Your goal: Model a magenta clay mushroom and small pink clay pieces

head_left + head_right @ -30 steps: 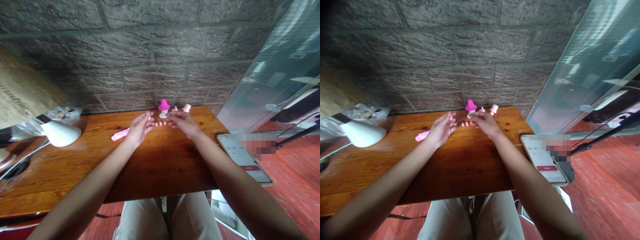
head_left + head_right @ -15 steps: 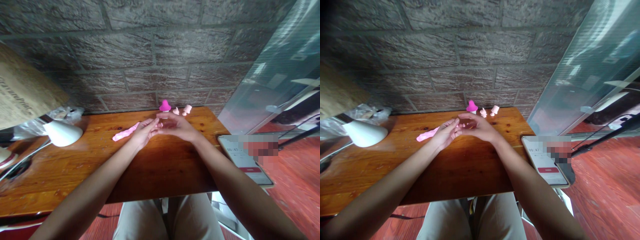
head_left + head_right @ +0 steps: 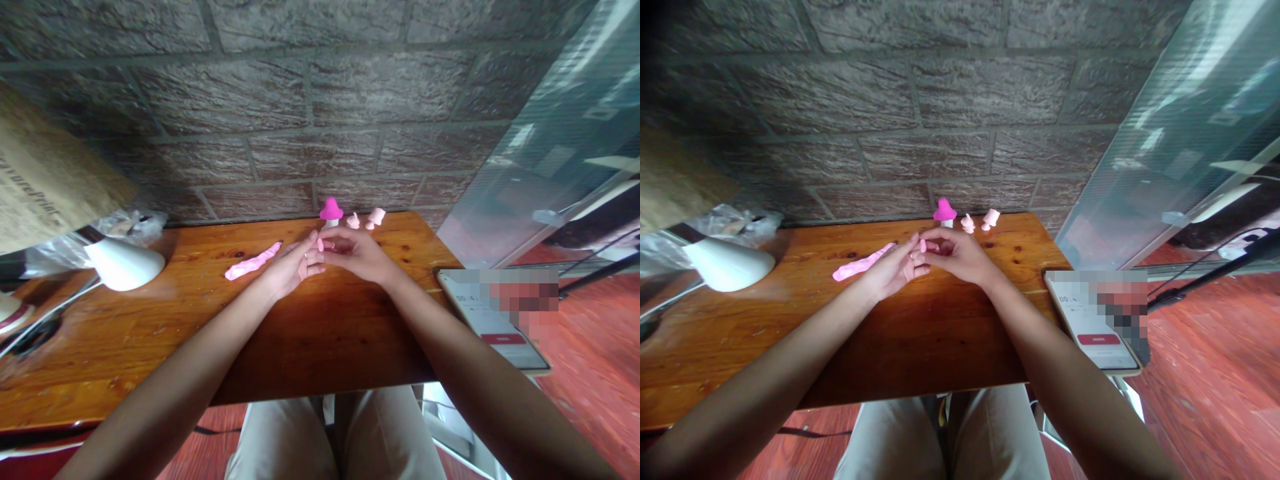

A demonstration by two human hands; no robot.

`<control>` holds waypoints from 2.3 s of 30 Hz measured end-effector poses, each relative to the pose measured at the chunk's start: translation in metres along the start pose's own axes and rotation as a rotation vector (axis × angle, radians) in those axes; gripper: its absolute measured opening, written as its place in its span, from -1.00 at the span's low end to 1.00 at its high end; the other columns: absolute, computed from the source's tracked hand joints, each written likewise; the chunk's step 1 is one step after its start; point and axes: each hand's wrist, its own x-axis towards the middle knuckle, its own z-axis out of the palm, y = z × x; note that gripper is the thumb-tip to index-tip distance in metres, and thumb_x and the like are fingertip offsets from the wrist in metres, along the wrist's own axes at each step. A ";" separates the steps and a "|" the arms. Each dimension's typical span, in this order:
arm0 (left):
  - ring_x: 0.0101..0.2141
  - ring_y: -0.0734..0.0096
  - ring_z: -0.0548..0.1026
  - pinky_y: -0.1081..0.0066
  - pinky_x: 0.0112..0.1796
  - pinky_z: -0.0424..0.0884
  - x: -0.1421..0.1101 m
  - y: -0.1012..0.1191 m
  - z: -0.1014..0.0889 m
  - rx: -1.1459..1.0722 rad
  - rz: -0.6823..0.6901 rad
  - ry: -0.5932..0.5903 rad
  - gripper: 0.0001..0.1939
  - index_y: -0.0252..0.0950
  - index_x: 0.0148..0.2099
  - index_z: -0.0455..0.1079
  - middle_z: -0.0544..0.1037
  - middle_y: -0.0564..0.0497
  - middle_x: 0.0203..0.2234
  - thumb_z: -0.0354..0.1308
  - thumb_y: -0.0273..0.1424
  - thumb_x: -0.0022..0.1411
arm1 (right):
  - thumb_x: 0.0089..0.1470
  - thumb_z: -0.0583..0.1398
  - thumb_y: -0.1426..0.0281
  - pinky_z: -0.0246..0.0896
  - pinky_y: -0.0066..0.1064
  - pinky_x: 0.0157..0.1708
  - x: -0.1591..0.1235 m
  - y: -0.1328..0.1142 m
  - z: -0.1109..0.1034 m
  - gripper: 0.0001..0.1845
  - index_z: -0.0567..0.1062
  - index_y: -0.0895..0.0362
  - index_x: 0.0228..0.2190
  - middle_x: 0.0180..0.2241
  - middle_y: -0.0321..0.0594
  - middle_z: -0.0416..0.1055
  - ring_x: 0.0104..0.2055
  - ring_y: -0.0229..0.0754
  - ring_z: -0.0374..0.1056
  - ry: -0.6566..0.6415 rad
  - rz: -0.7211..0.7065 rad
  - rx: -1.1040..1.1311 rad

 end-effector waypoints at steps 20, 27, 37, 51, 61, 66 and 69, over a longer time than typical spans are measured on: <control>-0.32 0.46 0.52 0.49 -0.32 0.39 -0.003 -0.001 0.002 0.016 0.010 0.007 -0.67 -0.32 -0.26 0.59 0.63 -0.04 -0.28 0.49 -0.26 -0.05 | -0.01 0.36 0.22 0.37 -0.34 -0.21 -0.001 0.003 -0.001 -0.63 0.52 0.11 -0.16 -0.20 -0.19 0.49 -0.27 -0.20 0.41 0.016 -0.046 -0.096; -0.34 0.47 0.53 0.49 -0.33 0.38 -0.002 -0.001 0.001 0.029 0.000 0.005 -0.70 -0.33 -0.24 0.58 0.62 -0.06 -0.30 0.46 -0.26 0.00 | -0.01 0.35 0.20 0.36 -0.35 -0.22 0.000 0.004 0.000 -0.62 0.51 0.09 -0.16 -0.21 -0.20 0.48 -0.26 -0.20 0.39 0.010 -0.035 -0.088; -0.39 0.49 0.52 0.49 -0.33 0.38 -0.001 -0.005 0.000 0.066 -0.014 0.035 -0.67 -0.34 -0.24 0.56 0.61 -0.03 -0.38 0.47 -0.26 -0.02 | 0.07 0.30 0.27 0.36 -0.32 -0.21 -0.002 0.006 -0.001 -0.74 0.53 0.11 -0.19 -0.28 -0.20 0.49 -0.26 -0.17 0.40 -0.034 -0.066 -0.212; -0.34 0.48 0.52 0.49 -0.30 0.37 -0.004 0.000 0.002 -0.011 -0.023 -0.023 -0.69 -0.31 -0.26 0.55 0.60 0.00 -0.34 0.47 -0.27 -0.02 | 0.01 0.34 0.24 0.34 -0.36 -0.25 -0.001 0.002 0.001 -0.66 0.54 0.10 -0.16 -0.27 -0.21 0.47 -0.30 -0.20 0.37 0.006 -0.053 -0.124; -0.39 0.45 0.52 0.45 -0.33 0.39 -0.002 -0.001 0.002 0.008 -0.018 -0.010 -0.67 -0.35 -0.23 0.55 0.59 -0.01 -0.40 0.46 -0.26 -0.01 | 0.04 0.32 0.27 0.37 -0.34 -0.22 -0.001 0.006 0.000 -0.71 0.55 0.11 -0.18 -0.24 -0.20 0.50 -0.27 -0.19 0.40 0.027 -0.064 -0.167; -0.40 0.47 0.51 0.46 -0.32 0.38 -0.003 -0.001 0.002 0.087 -0.008 0.010 -0.64 -0.36 -0.20 0.56 0.60 -0.02 -0.39 0.45 -0.23 0.01 | 0.06 0.31 0.30 0.38 -0.37 -0.23 0.000 0.010 -0.001 -0.69 0.53 0.15 -0.15 -0.22 -0.18 0.51 -0.26 -0.20 0.42 0.009 -0.107 -0.170; -0.41 0.49 0.51 0.46 -0.32 0.37 -0.002 -0.003 0.000 0.139 0.027 0.027 -0.59 -0.35 -0.18 0.57 0.60 -0.01 -0.39 0.45 -0.19 -0.02 | 0.07 0.30 0.34 0.39 -0.37 -0.24 0.000 0.014 -0.002 -0.66 0.51 0.17 -0.10 -0.20 -0.15 0.51 -0.26 -0.20 0.43 -0.001 -0.156 -0.209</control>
